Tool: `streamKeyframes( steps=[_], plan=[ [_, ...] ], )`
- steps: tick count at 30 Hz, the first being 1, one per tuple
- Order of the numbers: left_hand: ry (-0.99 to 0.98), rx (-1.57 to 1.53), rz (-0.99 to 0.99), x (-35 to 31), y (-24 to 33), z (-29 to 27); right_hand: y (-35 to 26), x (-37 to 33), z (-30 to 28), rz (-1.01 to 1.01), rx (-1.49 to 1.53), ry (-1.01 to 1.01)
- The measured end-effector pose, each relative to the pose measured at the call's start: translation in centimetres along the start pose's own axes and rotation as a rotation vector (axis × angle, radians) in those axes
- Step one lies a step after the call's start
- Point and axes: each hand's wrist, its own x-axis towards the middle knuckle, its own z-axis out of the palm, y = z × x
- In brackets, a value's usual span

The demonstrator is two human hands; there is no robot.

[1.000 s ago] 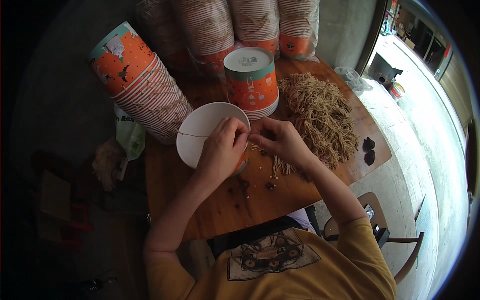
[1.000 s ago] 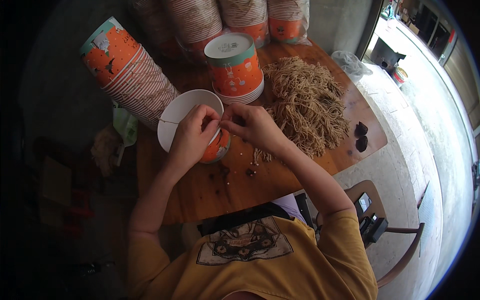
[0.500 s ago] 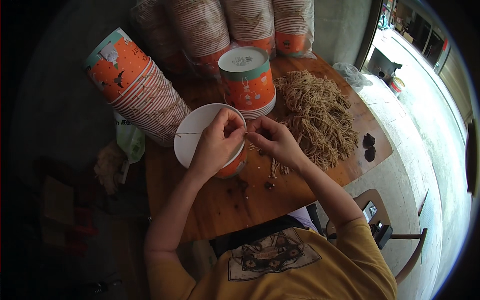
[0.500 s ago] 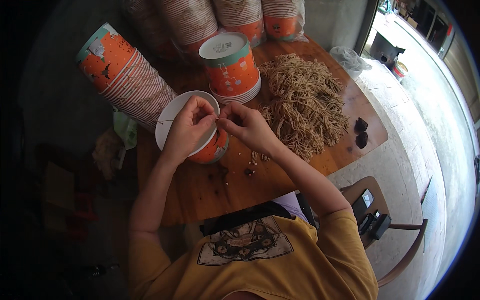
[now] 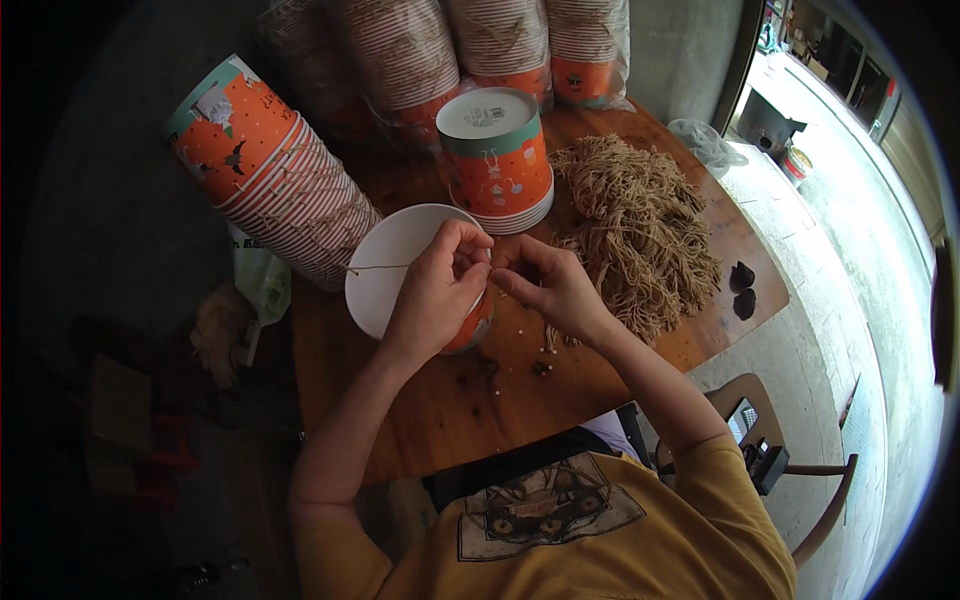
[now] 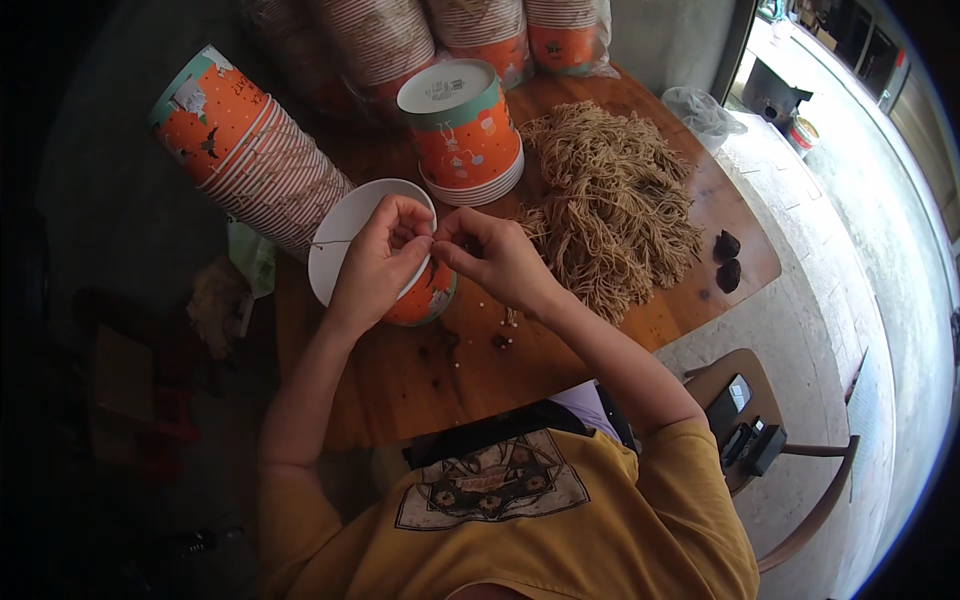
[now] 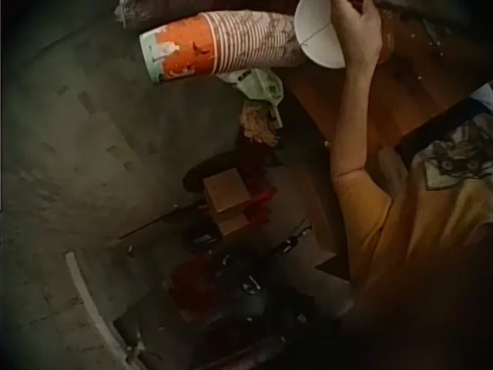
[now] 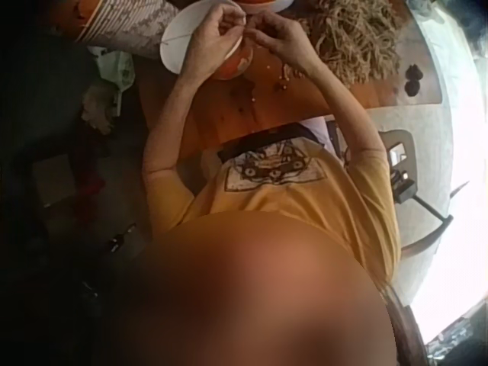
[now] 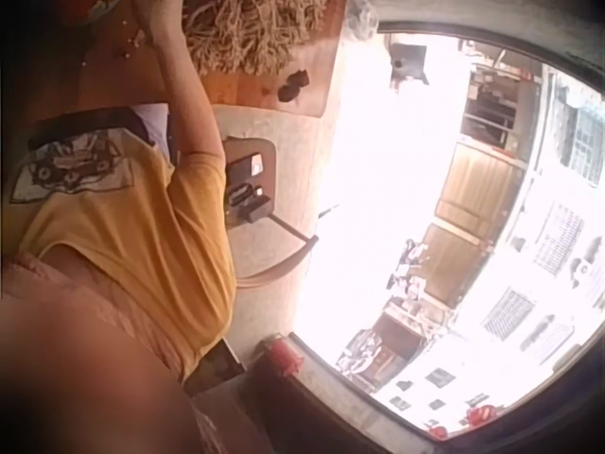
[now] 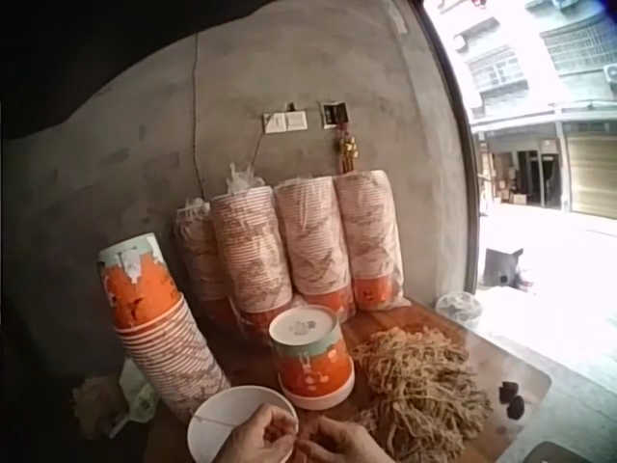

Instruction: Attaching string loop handles to paper containers in a manufacturing setting.

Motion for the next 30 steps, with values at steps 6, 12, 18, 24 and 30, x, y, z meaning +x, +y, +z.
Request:
streamKeyframes(
  steps=[6,12,18,24,30],
  plan=[
    [0.011,-0.041,-0.043,0.2,-0.6,-0.2,0.3,0.1,0.3,-0.035,0.034,0.029],
    [-0.021,-0.197,-0.127,0.4,-0.5,-0.8,-0.2,0.1,0.8,-0.098,-0.038,0.13],
    [-0.021,-0.33,-0.21,0.7,-0.2,-1.0,0.2,0.1,1.1,-0.06,-0.009,0.141],
    [-0.033,-0.507,-0.351,1.0,-0.7,-1.1,0.8,-0.1,1.0,-0.056,-0.033,0.208],
    [-0.024,-0.511,-0.381,1.1,-0.7,-0.9,1.2,0.1,0.3,-0.534,-0.637,0.337]
  ],
)
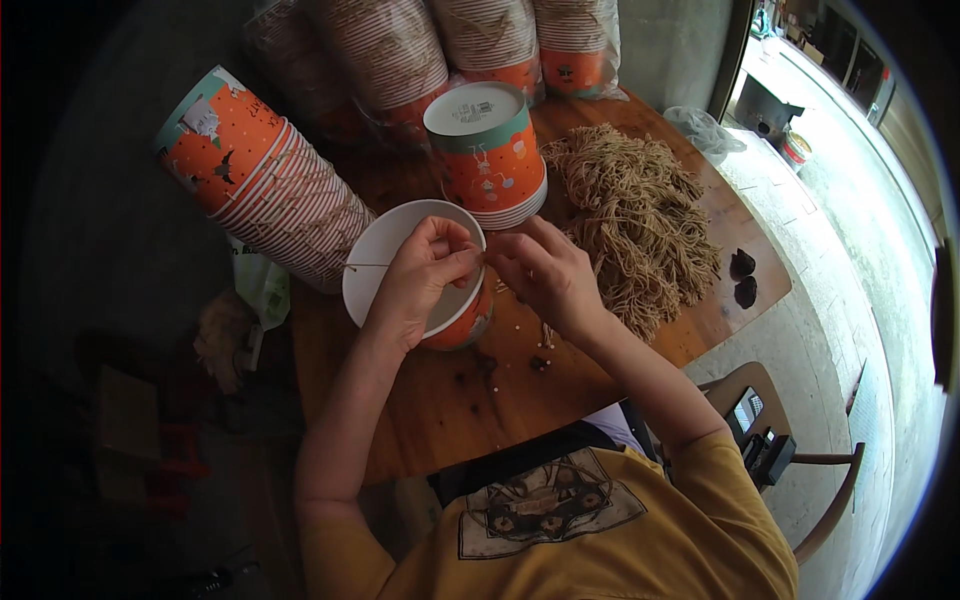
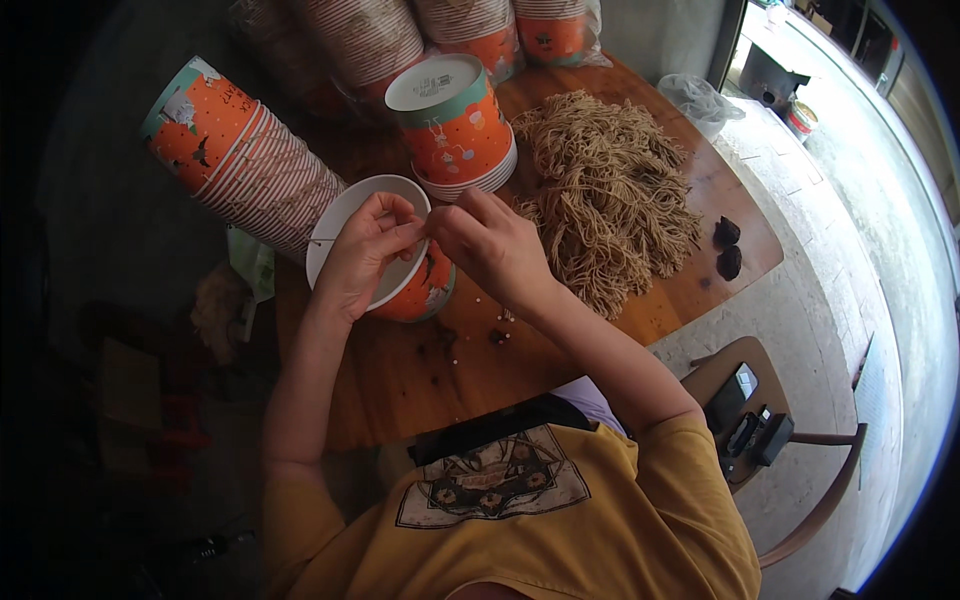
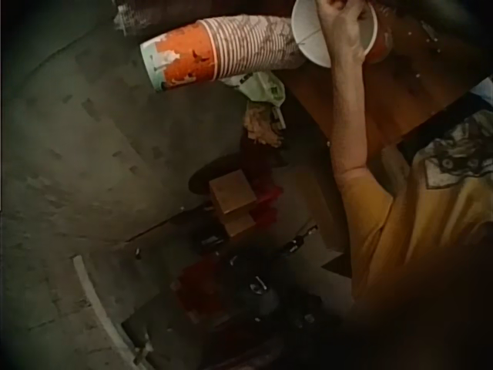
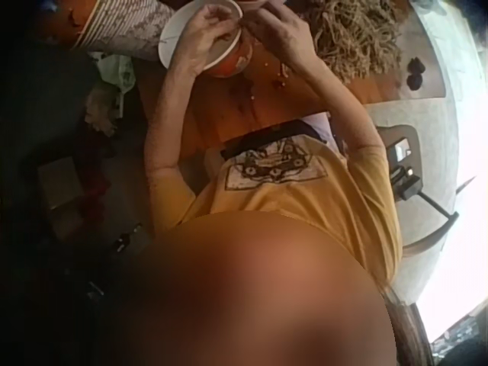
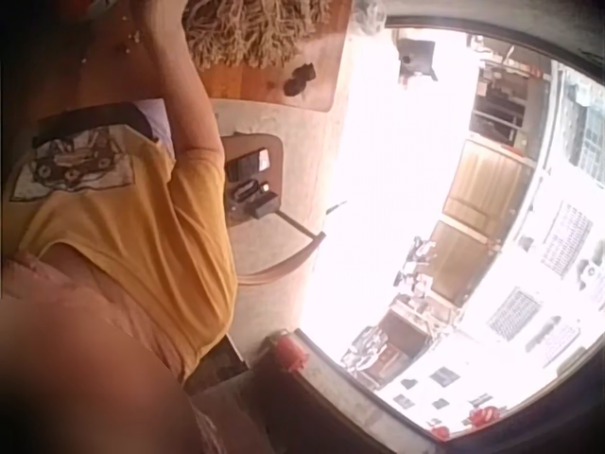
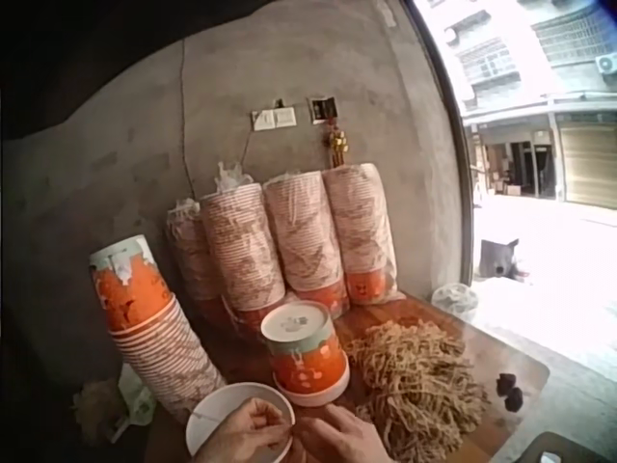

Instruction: Attaching string loop handles to paper containers in a manufacturing setting.

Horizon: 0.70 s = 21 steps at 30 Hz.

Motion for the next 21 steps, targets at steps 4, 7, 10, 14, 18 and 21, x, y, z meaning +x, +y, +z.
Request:
streamKeyframes(
  steps=[4,7,10,14,18,21],
  plan=[
    [-0.01,-0.019,-0.001,-0.1,-0.1,0.0,0.0,0.7,-0.9,-0.184,-0.131,0.0],
    [0.008,-0.002,0.011,0.0,-0.1,0.3,0.1,1.0,-1.2,-0.276,-0.215,-0.026],
    [0.02,0.026,0.036,0.0,-0.4,0.2,-0.2,1.7,-1.2,-0.313,-0.227,-0.061],
    [0.031,0.076,0.046,0.0,-0.2,0.6,-0.3,2.2,-0.9,0.088,0.084,-0.187],
    [0.011,0.08,0.036,-0.1,-0.2,0.5,0.1,2.8,-1.8,0.895,0.802,-0.495],
    [0.013,0.089,0.042,-0.2,-0.2,0.4,0.9,1.9,-1.6,1.096,1.057,-0.497]
  ],
)
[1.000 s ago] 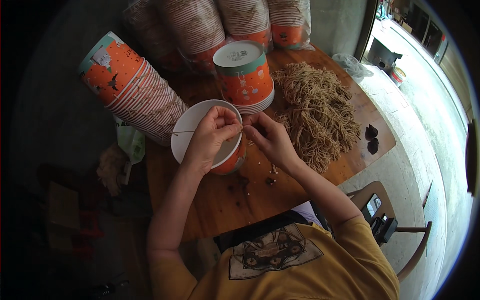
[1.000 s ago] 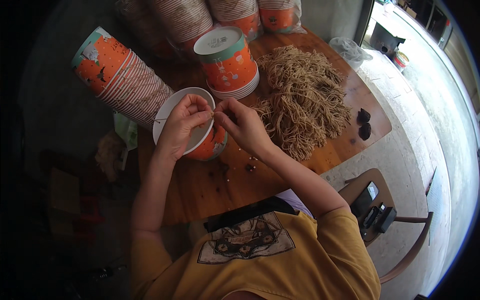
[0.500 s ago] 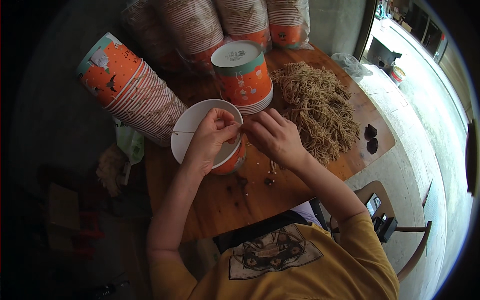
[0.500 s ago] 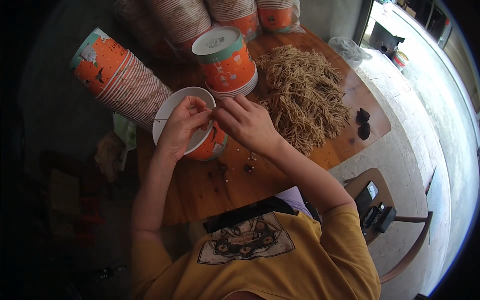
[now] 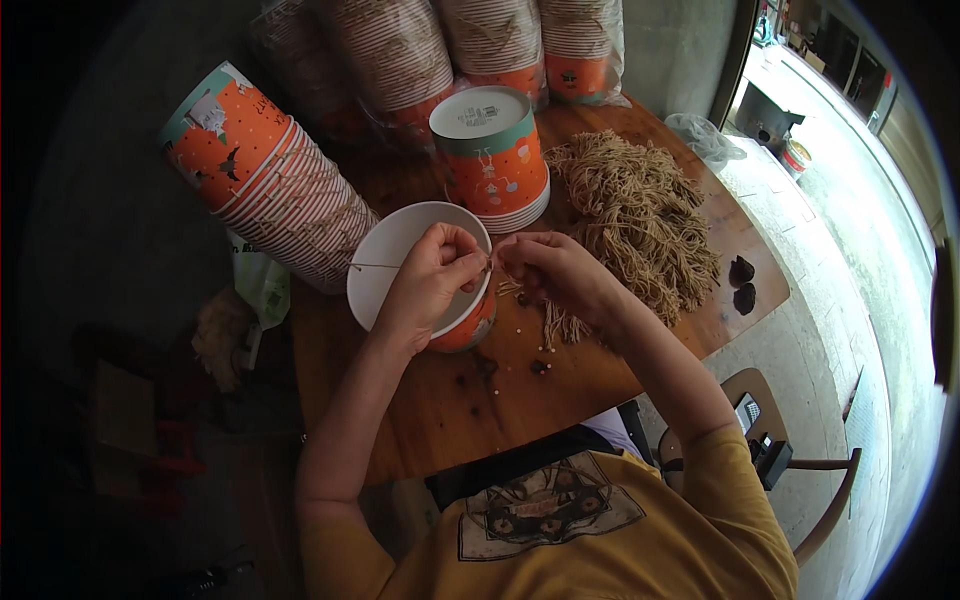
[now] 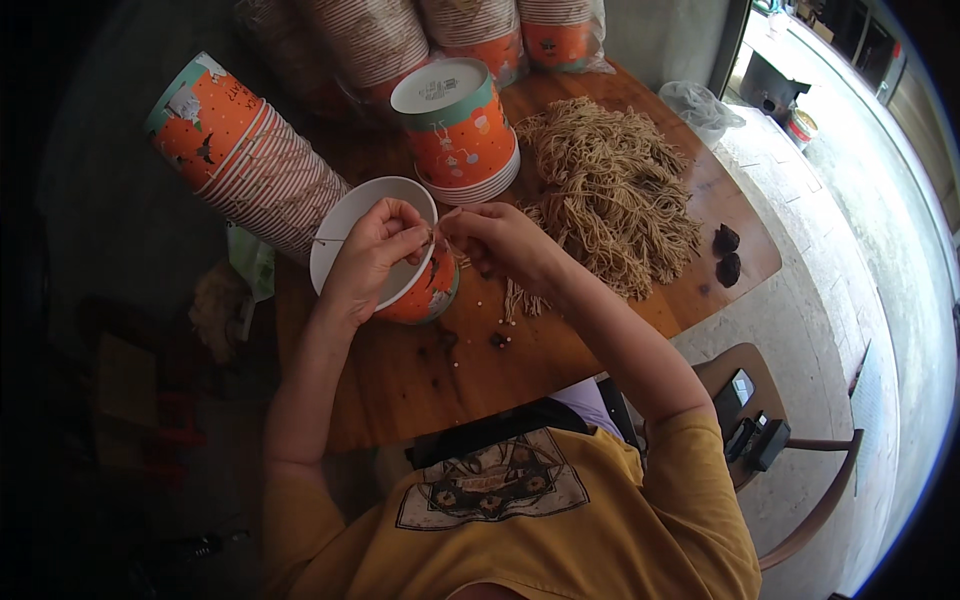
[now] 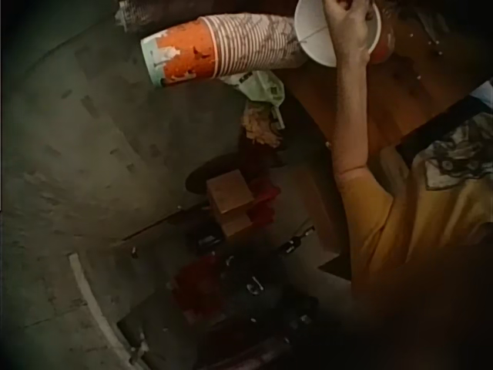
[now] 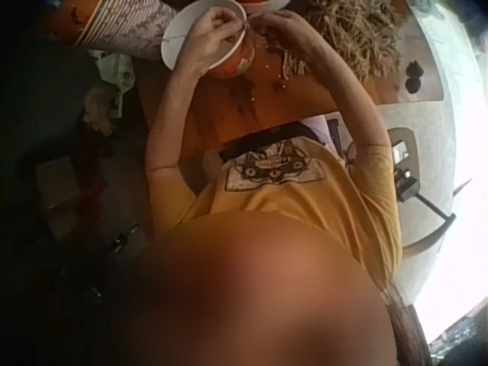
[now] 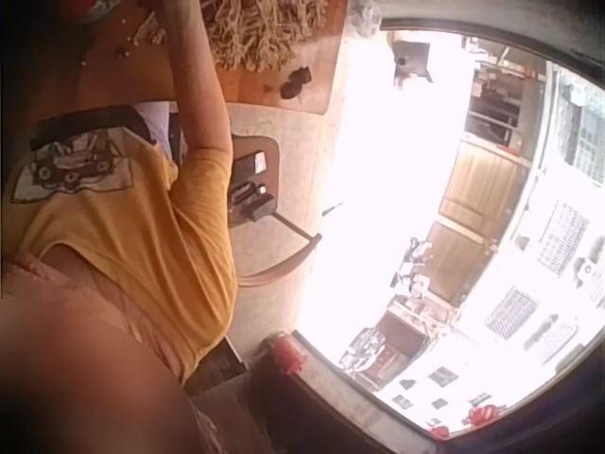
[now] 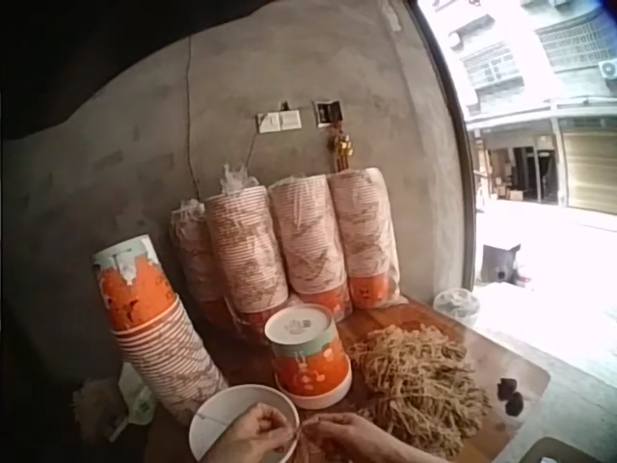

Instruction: Attaching string loop handles to paper containers in a manufacturing setting.

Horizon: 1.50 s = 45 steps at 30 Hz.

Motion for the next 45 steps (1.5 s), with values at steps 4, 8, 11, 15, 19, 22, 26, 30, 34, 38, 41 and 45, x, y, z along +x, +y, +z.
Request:
streamKeyframes(
  steps=[4,8,11,15,19,22,26,30,34,38,41,45],
  plan=[
    [-0.009,-0.003,-0.006,0.2,-0.1,-0.1,0.8,-0.5,0.0,-0.123,0.057,-0.029],
    [-0.001,-0.015,0.01,0.1,-0.3,-0.1,0.8,-1.1,1.3,-0.311,-0.242,0.12],
    [0.012,-0.009,0.009,0.0,0.0,0.1,1.9,-0.1,1.4,-0.468,-0.307,0.147],
    [-0.003,-0.006,-0.002,-0.2,0.1,0.2,0.9,-0.6,0.8,-0.108,0.253,-0.057],
    [-0.021,0.02,0.007,-0.2,0.1,0.2,1.1,-0.5,0.5,-0.081,0.225,-0.051],
    [-0.015,0.018,0.007,-0.2,0.3,0.3,1.3,-0.7,0.7,-0.159,0.125,0.011],
    [-0.012,0.021,0.014,-0.2,0.3,0.3,1.6,-1.0,1.2,-0.321,-0.128,0.122],
    [-0.017,0.014,0.018,-0.3,0.3,0.3,2.3,-0.5,1.2,-0.444,-0.19,0.193],
    [0.061,0.332,0.201,-1.0,-0.1,0.0,2.5,-0.2,0.7,-0.395,-0.098,0.166],
    [0.075,0.582,0.277,-1.5,-0.4,0.2,2.4,-0.3,1.0,-0.377,-0.103,0.173],
    [0.07,0.596,0.297,-1.5,-0.2,0.6,2.4,-0.4,1.0,-0.368,-0.141,0.183],
    [0.089,0.555,0.241,-1.7,0.0,1.4,2.1,-0.7,1.2,-0.361,-0.205,0.206]
  ],
)
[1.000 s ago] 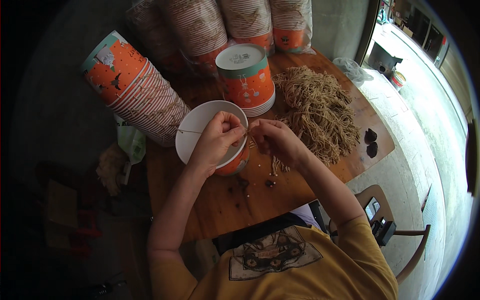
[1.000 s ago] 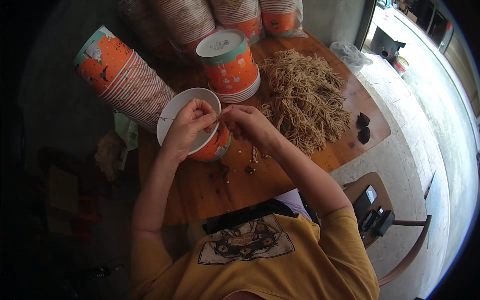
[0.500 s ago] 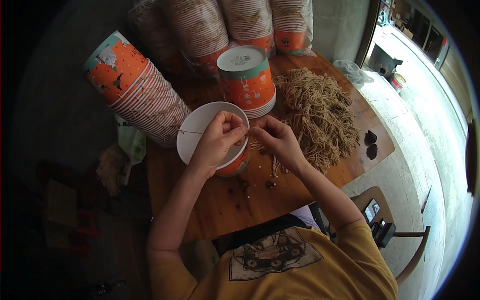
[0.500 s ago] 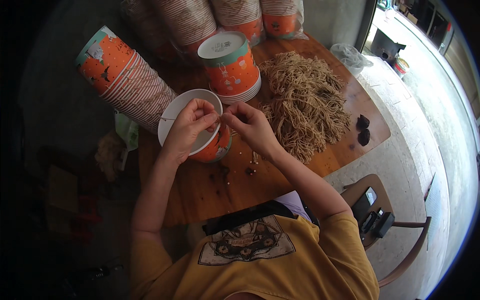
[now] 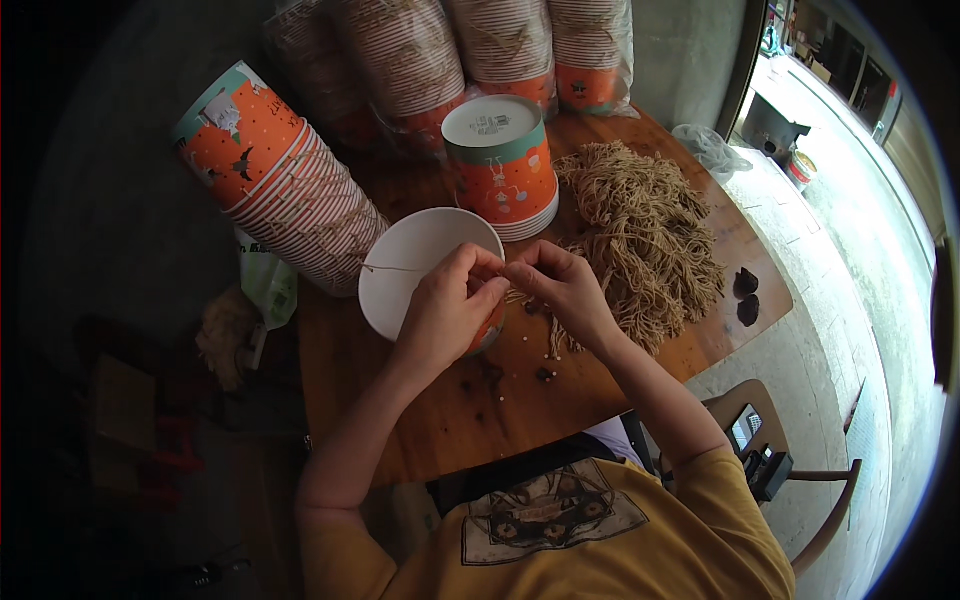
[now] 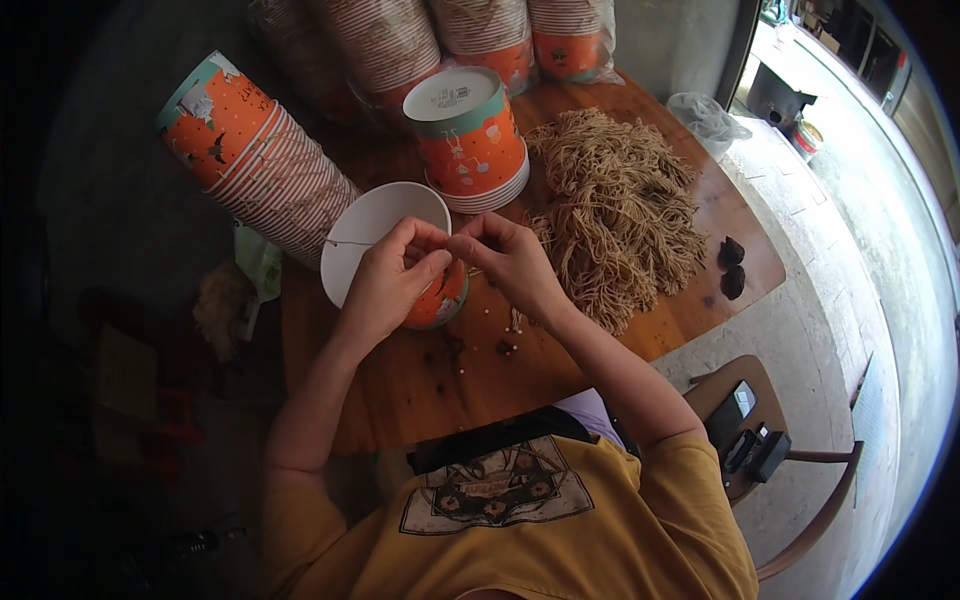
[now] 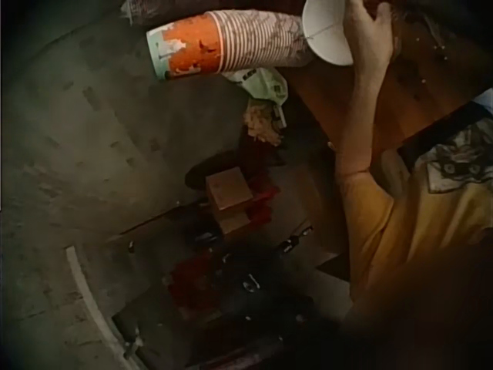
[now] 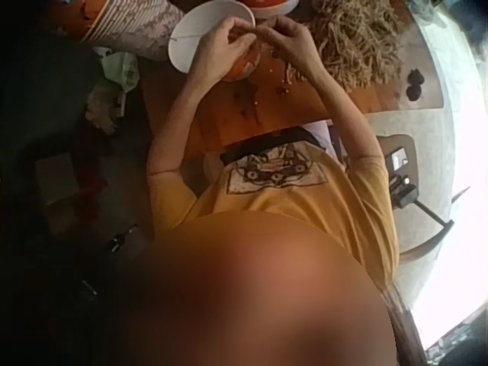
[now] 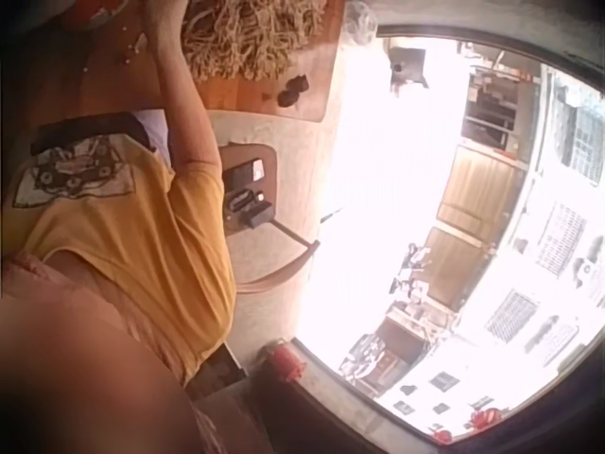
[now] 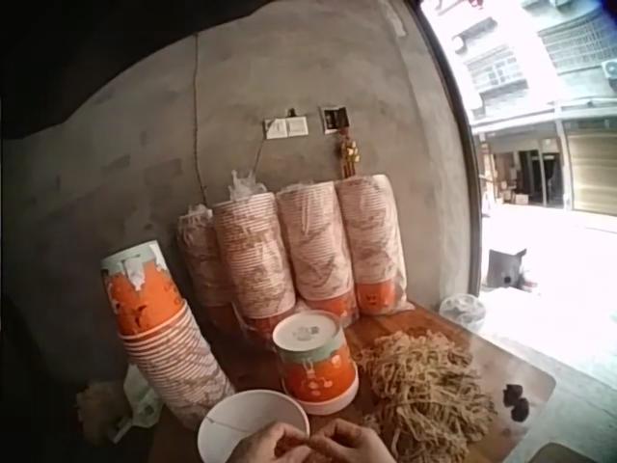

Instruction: Attaching string loop handles to paper containers in a manufacturing setting.

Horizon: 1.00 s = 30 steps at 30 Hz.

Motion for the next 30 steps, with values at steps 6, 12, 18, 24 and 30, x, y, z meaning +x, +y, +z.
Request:
streamKeyframes(
  steps=[6,12,18,24,30],
  plan=[
    [-0.044,0.011,0.013,0.4,-0.5,-0.5,-0.4,-0.3,-0.2,0.046,0.017,-0.04],
    [-0.106,-0.216,-0.096,0.8,-1.2,-1.1,0.4,-0.6,0.4,-0.073,0.085,-0.041],
    [-0.105,-0.252,-0.104,1.0,-1.1,-1.0,0.7,-0.9,0.6,-0.054,0.147,0.005],
    [-0.159,-0.425,-0.304,1.1,-0.5,-1.4,0.4,-1.2,0.3,-0.11,0.182,0.112],
    [-0.164,-0.472,-0.286,1.2,-0.4,-1.1,-0.1,-1.6,0.8,-0.14,0.004,0.104]
  ],
)
